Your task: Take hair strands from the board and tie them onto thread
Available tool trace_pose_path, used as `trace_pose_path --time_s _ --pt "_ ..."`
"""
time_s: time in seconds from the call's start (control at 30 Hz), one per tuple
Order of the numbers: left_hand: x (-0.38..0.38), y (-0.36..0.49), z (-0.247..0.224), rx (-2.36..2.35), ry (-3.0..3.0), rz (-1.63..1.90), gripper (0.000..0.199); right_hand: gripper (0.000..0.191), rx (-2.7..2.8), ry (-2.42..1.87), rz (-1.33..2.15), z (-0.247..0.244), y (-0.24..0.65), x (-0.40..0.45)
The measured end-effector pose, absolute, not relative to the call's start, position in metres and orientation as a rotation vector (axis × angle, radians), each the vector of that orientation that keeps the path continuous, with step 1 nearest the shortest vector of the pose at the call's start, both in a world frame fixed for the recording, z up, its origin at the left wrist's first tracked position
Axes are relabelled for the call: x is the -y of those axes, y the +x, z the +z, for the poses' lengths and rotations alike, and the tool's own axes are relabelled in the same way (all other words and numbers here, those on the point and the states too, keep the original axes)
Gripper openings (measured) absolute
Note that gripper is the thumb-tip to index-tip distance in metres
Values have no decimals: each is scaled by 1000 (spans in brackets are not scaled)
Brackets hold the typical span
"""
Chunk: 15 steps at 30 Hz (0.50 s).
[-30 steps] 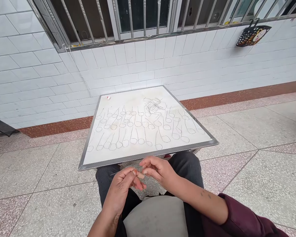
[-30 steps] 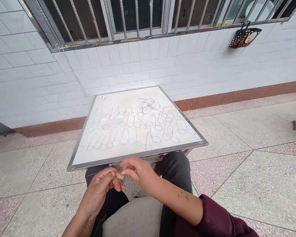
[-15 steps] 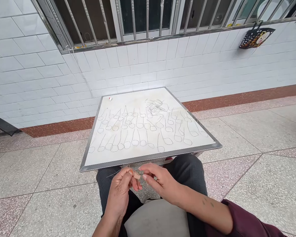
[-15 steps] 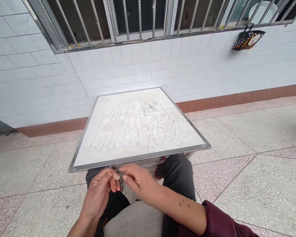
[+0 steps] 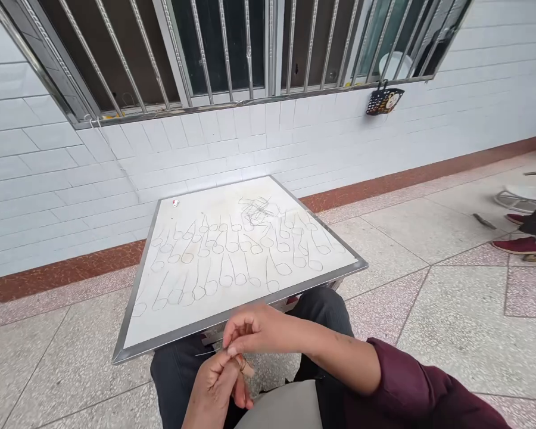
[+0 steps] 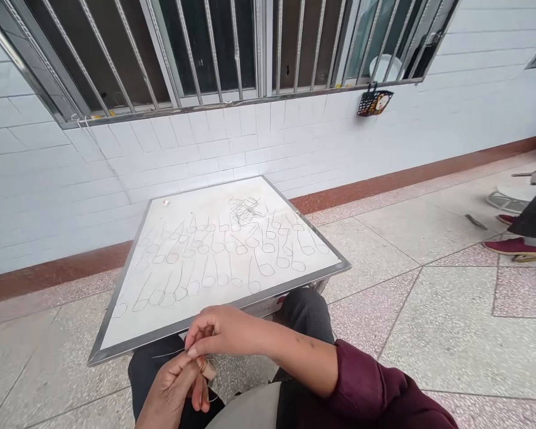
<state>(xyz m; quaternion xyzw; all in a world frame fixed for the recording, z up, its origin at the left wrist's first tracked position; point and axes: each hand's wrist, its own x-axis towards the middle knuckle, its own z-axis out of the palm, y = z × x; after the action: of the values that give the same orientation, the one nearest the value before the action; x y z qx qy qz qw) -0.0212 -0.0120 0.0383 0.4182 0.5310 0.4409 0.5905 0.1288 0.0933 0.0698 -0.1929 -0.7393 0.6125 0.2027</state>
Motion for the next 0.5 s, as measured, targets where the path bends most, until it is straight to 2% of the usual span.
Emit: trace_pose_path --time_s 0.07,0.13,0.27,0.4,0.5 --pt "9 -21 32 -1241 980 1045 44 2 2217 -545 1420 72 130 -93" --pt "7 -19 29 -1245 972 1066 46 4 2316 -580 1169 73 132 -90" --pt "4 -15 29 -1246 979 1060 48 9 2301 -710 954 72 132 -79" --pt "3 -13 32 -1268 1006 1092 45 11 2007 -818 1084 61 126 -72" --pt "3 -11 33 -1280 1039 1108 44 11 1664 -780 1440 52 120 -69"
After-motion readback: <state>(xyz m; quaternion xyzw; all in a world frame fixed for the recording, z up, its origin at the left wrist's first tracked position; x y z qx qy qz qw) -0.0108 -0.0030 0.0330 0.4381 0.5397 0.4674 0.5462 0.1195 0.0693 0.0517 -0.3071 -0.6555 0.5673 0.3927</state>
